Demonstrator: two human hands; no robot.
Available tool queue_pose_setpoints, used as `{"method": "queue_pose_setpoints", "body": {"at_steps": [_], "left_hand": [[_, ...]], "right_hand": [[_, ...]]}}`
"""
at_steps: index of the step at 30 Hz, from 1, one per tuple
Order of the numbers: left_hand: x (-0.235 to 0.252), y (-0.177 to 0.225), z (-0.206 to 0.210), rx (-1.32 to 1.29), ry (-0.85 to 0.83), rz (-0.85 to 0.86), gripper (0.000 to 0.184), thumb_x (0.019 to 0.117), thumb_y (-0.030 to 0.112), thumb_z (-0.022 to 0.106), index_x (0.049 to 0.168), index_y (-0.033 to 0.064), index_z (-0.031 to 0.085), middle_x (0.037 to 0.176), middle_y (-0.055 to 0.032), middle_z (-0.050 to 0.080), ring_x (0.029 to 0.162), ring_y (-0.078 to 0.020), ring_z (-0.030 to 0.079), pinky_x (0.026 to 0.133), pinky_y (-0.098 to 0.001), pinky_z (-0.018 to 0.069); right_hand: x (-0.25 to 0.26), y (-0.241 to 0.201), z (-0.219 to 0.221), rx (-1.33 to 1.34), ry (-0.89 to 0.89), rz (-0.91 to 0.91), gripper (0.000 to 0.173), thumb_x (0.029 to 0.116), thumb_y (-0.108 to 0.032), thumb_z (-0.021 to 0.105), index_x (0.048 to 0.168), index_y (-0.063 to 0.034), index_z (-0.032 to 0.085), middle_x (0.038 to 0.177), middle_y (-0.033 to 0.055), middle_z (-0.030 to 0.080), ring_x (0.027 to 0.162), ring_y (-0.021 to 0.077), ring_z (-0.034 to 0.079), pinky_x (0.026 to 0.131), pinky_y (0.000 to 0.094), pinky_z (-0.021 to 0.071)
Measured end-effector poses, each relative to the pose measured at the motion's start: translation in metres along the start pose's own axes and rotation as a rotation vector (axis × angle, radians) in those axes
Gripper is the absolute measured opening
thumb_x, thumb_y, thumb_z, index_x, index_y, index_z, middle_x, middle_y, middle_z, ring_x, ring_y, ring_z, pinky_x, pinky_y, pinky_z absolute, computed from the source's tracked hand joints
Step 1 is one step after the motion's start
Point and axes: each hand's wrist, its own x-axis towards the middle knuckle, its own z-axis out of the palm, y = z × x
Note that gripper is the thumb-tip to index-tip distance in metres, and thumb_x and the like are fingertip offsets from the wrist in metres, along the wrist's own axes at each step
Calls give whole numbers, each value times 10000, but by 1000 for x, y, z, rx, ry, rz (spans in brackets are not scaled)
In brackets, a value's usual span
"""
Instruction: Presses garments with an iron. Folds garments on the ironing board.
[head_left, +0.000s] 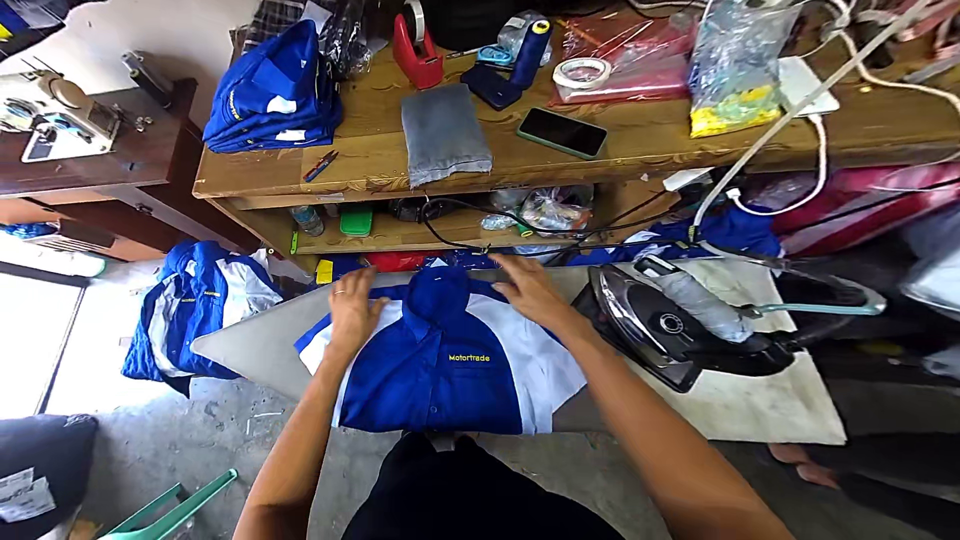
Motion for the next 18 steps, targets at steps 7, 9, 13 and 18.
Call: {"method": "queue_pose_setpoints", "body": {"at_steps": [7, 9, 13, 18], "left_hand": [[-36, -42, -40, -17, -134, -121, 345, 1031, 252, 565, 1059, -53, 724, 1037, -235, 718, 1016, -403, 696, 954, -617, 496], [-7, -28, -70, -23, -40, -114, 311, 1020, 225, 591, 1011, -51, 733, 984, -237, 725, 992, -415, 697, 954, -648, 484], [60, -30, -78, 86, 58, -305, 369, 1045, 311, 570, 1125, -26, 700, 1127, -274, 686, 1122, -467, 639, 979, -685, 445], [50, 6, -20, 2, 89, -207, 419, 952, 245, 698, 1284, -1, 630, 1304, -291, 591, 1239, -467, 559, 1018, -624, 478]], "right_hand": [[-36, 34, -18, 42, -232, 47, 271, 1041, -171, 581, 1126, 49, 716, 1075, 271, 699, 1063, 441, 671, 964, 631, 494], [-11, 24, -48, 54, -147, 14, 191, 1016, -102, 619, 1049, 46, 735, 1031, 256, 701, 1023, 430, 678, 934, 638, 509], [53, 23, -68, -90, 50, 102, 236, 1021, -168, 611, 1062, 40, 713, 1056, 294, 688, 1053, 498, 655, 906, 708, 484], [58, -18, -22, 75, 66, 98, 374, 967, -70, 648, 1337, -19, 633, 1249, 278, 635, 1150, 447, 627, 986, 635, 506]]}}
